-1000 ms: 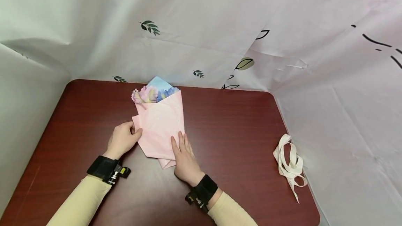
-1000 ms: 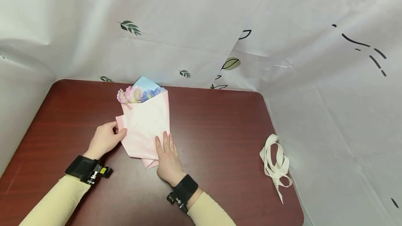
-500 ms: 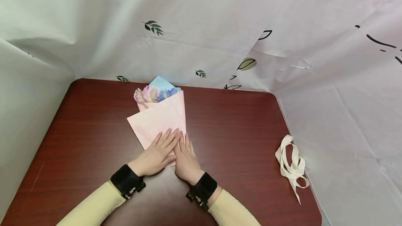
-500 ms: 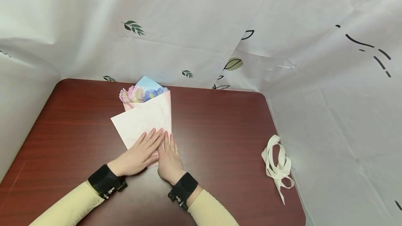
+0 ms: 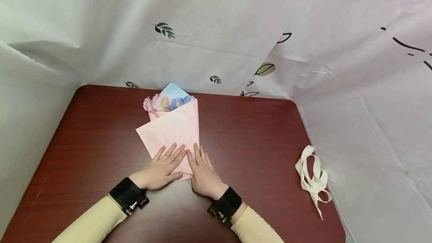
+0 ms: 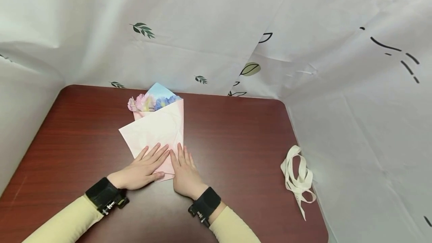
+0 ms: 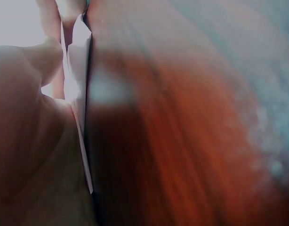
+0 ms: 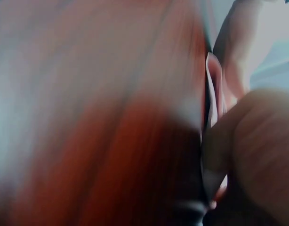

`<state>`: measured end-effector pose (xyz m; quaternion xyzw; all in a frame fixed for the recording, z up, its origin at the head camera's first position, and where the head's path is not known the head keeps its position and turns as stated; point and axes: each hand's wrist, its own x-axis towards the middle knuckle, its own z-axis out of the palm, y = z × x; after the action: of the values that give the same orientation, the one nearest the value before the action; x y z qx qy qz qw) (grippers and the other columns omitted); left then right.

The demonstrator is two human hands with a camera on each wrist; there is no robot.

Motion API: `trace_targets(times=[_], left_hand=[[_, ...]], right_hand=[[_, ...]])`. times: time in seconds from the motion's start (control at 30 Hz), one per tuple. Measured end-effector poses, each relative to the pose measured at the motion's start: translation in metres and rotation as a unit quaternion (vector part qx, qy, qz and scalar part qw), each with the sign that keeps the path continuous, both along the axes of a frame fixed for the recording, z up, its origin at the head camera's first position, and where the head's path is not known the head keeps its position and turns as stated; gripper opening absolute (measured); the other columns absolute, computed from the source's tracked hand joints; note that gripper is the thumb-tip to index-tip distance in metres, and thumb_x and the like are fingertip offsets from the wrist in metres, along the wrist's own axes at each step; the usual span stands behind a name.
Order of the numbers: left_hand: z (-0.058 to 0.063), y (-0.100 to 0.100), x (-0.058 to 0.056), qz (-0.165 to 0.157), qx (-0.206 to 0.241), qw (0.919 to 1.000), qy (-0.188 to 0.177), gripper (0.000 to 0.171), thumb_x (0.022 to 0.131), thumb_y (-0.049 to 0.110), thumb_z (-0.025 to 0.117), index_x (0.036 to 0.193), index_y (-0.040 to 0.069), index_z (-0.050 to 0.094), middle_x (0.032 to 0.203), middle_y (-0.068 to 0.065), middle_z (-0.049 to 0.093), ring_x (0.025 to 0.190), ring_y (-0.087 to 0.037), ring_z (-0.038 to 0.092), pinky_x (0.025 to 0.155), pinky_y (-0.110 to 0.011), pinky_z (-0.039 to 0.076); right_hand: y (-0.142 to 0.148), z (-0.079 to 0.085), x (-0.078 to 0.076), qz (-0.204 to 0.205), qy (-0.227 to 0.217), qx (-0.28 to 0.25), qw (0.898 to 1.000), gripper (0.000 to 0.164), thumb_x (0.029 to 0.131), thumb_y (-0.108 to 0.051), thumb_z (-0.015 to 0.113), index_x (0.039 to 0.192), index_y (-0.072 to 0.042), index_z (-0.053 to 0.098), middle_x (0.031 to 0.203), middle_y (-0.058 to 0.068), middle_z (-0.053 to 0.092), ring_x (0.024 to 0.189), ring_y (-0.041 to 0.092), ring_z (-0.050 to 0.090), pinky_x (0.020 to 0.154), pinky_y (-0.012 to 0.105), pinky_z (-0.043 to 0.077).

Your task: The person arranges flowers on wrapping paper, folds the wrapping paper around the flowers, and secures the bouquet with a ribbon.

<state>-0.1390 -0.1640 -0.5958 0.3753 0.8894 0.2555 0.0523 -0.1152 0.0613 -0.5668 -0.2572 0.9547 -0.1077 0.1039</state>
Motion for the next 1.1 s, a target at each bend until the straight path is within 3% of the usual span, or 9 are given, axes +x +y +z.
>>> trace_targets(times=[0.17,0.33,0.47,0.6,0.7,0.87,1.1], left_hand=[[-0.001,-0.003,-0.001,0.001,-0.006,0.9999,-0.013,0.067,0.107,0.049,0.042,0.163,0.016,0.023,0.170,-0.004,0.015,0.156,-0.031,0.003,0.120,-0.049,-0.011],[-0.002,-0.005,-0.003,-0.010,-0.008,0.9999,-0.005,0.061,0.109,0.044,0.038,0.163,0.017,0.023,0.170,-0.003,0.015,0.156,-0.030,0.003,0.120,-0.045,-0.014],[0.003,-0.002,-0.005,-0.039,-0.004,0.9989,-0.025,0.059,0.110,0.042,0.036,0.162,0.016,0.026,0.168,-0.004,0.019,0.156,-0.029,0.004,0.121,-0.044,-0.012],[0.016,0.005,-0.004,-0.081,0.000,0.9953,-0.053,0.057,0.109,0.037,0.042,0.160,0.013,0.031,0.166,-0.007,0.024,0.156,-0.032,0.008,0.122,-0.053,-0.002],[0.021,0.011,-0.001,-0.093,-0.017,0.9946,-0.044,0.058,0.108,0.031,0.046,0.160,0.011,0.031,0.166,-0.008,0.024,0.155,-0.035,0.011,0.120,-0.060,0.006],[0.027,0.013,0.003,-0.075,-0.061,0.9953,-0.010,0.062,0.105,0.027,0.052,0.160,0.010,0.029,0.168,-0.009,0.021,0.154,-0.039,0.011,0.118,-0.064,0.010],[0.025,0.008,0.005,-0.029,-0.028,0.9991,0.011,0.064,0.101,0.022,0.057,0.157,0.004,0.033,0.164,-0.014,0.029,0.153,-0.040,0.017,0.117,-0.064,0.011]], right_hand=[[0.009,0.002,0.001,0.016,-0.046,-0.035,0.998,0.093,0.087,-0.024,0.059,0.163,-0.012,0.008,0.168,0.015,-0.013,0.155,0.035,-0.009,0.123,0.053,0.007],[0.011,0.008,0.004,0.000,-0.063,-0.059,0.996,0.080,0.102,-0.048,0.045,0.163,-0.015,0.006,0.169,0.007,-0.010,0.154,0.036,-0.010,0.122,0.057,0.006],[0.007,0.016,0.005,-0.018,-0.039,-0.077,0.996,0.065,0.110,-0.041,0.034,0.163,-0.013,0.010,0.170,0.005,-0.004,0.155,0.037,-0.006,0.121,0.059,0.009],[0.007,0.017,0.008,-0.026,-0.037,-0.058,0.997,0.063,0.109,-0.028,0.037,0.163,-0.010,0.011,0.170,0.006,-0.002,0.155,0.036,-0.005,0.121,0.059,0.010],[0.015,0.014,0.009,-0.030,-0.056,-0.036,0.997,0.066,0.109,-0.031,0.040,0.163,-0.009,0.008,0.170,0.007,-0.004,0.155,0.033,-0.006,0.122,0.057,0.010],[0.026,0.009,0.003,-0.038,-0.088,-0.024,0.995,0.082,0.105,-0.053,0.044,0.163,-0.011,0.003,0.169,0.005,-0.008,0.155,0.024,-0.010,0.123,0.052,0.006],[0.034,0.007,-0.003,-0.040,-0.081,-0.009,0.996,0.092,0.099,-0.065,0.046,0.163,-0.013,0.007,0.170,0.005,-0.005,0.156,0.024,-0.008,0.123,0.052,0.007]])
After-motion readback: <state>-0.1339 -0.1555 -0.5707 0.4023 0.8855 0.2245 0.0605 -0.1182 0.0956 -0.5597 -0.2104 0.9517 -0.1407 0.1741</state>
